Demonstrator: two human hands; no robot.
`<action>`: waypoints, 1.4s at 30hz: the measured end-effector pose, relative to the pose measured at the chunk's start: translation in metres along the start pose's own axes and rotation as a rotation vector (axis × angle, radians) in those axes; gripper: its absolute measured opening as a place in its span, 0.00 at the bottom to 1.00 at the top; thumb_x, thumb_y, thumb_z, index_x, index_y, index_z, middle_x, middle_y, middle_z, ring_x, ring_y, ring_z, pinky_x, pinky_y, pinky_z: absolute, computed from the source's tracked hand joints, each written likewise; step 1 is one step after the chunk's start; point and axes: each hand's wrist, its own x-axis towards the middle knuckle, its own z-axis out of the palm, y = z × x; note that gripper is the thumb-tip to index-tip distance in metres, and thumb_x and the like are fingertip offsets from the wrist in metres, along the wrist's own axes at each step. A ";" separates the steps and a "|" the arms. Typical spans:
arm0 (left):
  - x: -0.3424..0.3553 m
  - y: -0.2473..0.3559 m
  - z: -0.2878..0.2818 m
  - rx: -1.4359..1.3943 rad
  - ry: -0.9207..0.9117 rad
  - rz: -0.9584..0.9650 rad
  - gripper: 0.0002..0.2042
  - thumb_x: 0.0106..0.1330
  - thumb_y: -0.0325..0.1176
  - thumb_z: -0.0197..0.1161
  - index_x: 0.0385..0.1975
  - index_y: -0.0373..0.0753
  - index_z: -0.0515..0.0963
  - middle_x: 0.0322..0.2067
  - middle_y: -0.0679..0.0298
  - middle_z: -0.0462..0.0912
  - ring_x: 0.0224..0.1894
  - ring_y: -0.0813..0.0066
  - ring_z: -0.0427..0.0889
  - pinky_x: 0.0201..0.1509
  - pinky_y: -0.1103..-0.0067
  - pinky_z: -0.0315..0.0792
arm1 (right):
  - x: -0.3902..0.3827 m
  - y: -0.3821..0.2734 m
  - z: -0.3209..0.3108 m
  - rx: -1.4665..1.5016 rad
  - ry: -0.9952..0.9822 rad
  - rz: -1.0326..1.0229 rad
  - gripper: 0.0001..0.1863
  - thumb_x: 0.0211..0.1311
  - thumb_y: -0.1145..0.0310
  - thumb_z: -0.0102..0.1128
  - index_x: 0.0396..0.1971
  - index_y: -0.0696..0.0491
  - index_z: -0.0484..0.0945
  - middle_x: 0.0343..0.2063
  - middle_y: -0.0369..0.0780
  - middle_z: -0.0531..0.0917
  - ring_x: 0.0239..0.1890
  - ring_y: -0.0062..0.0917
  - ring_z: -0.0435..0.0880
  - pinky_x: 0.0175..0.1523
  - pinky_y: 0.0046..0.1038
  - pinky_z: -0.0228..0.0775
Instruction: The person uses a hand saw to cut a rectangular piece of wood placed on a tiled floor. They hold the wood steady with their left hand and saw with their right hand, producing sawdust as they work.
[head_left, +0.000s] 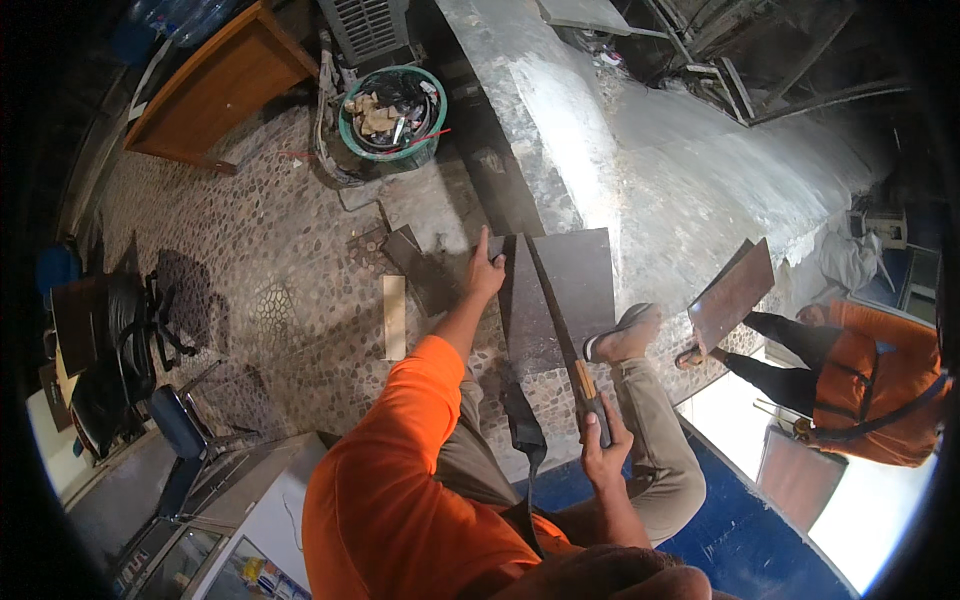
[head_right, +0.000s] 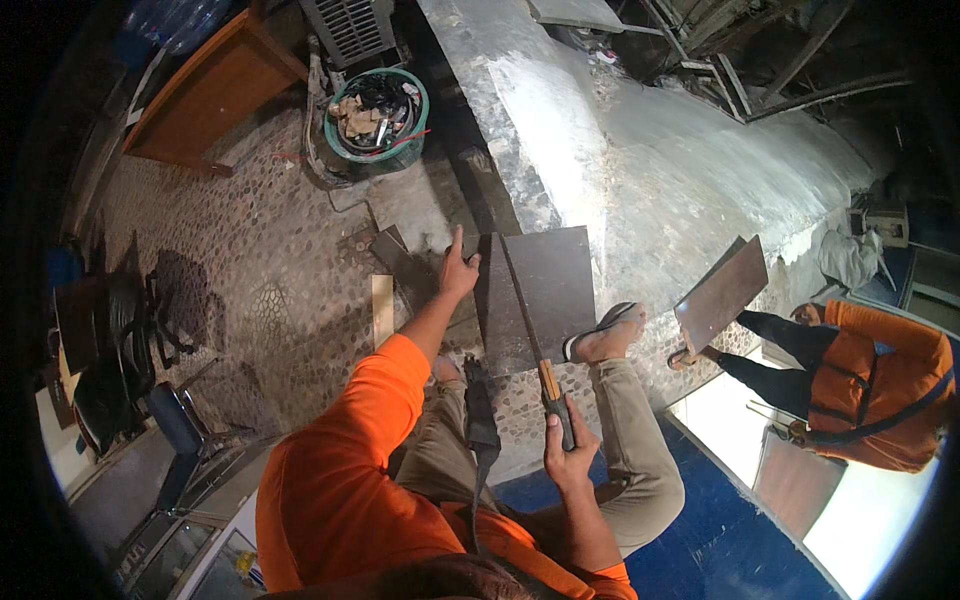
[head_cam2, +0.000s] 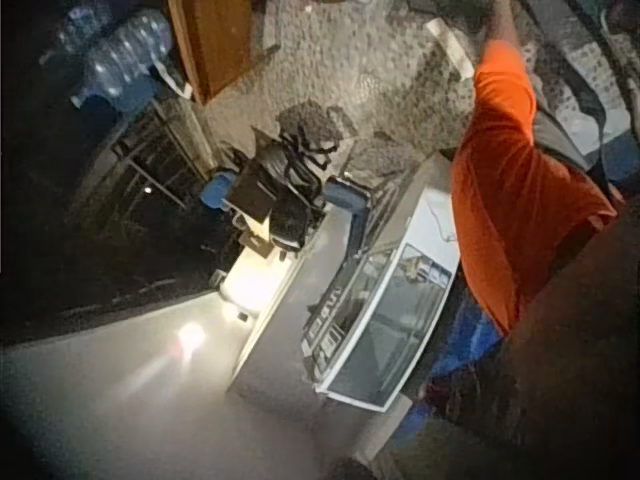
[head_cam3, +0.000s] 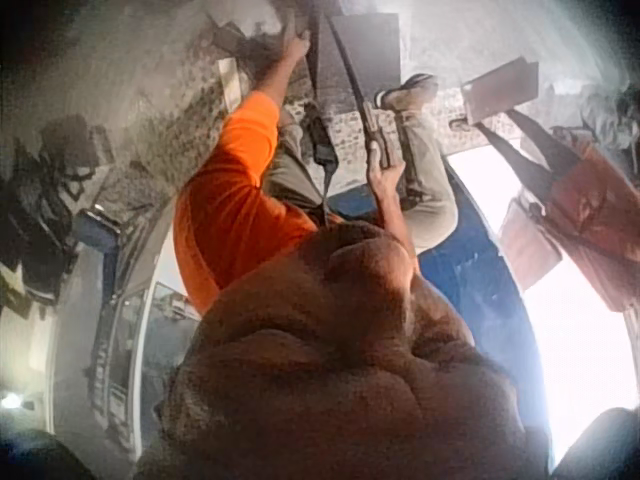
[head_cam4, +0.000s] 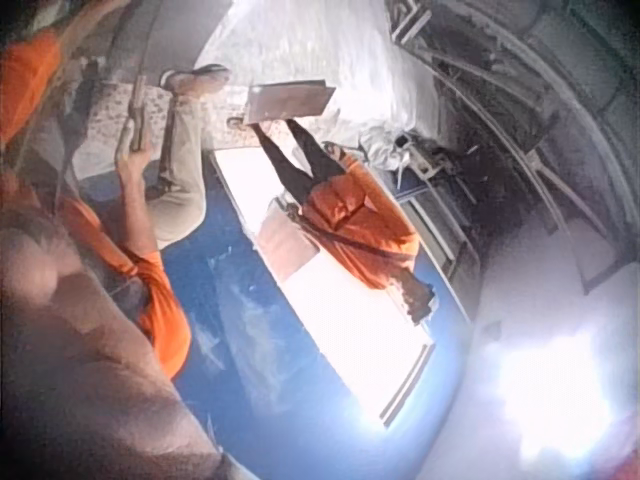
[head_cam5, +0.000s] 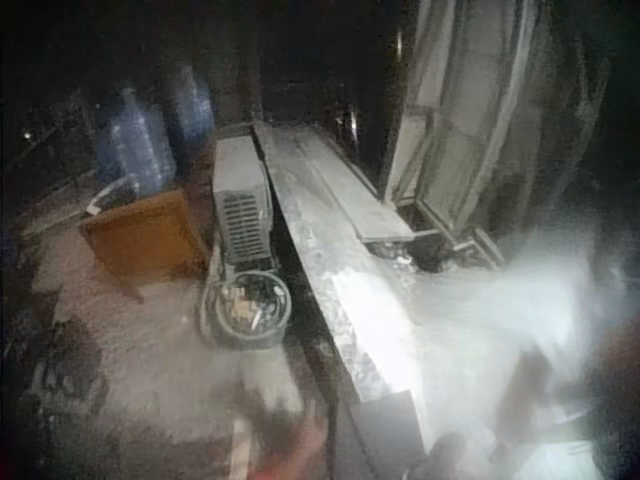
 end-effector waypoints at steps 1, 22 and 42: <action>0.008 -0.002 -0.004 0.043 0.050 0.070 0.32 0.68 0.39 0.68 0.73 0.58 0.66 0.58 0.45 0.80 0.59 0.45 0.79 0.65 0.62 0.72 | 0.003 -0.002 0.001 -0.011 0.013 -0.063 0.23 0.71 0.69 0.61 0.60 0.65 0.77 0.39 0.47 0.89 0.42 0.24 0.86 0.52 0.27 0.77; 0.022 -0.024 -0.021 0.207 -0.261 -0.089 0.42 0.61 0.43 0.75 0.74 0.53 0.57 0.57 0.45 0.81 0.59 0.46 0.81 0.64 0.61 0.73 | 0.012 0.018 0.027 -0.015 -0.022 -0.029 0.23 0.68 0.68 0.65 0.59 0.65 0.77 0.41 0.51 0.88 0.44 0.27 0.88 0.50 0.28 0.78; 0.031 -0.012 -0.003 0.148 -0.186 -0.104 0.27 0.70 0.53 0.65 0.64 0.48 0.71 0.57 0.47 0.81 0.61 0.46 0.78 0.63 0.62 0.72 | 0.007 0.024 0.015 0.084 -0.059 0.047 0.24 0.71 0.66 0.62 0.60 0.66 0.76 0.43 0.50 0.88 0.46 0.29 0.87 0.53 0.31 0.77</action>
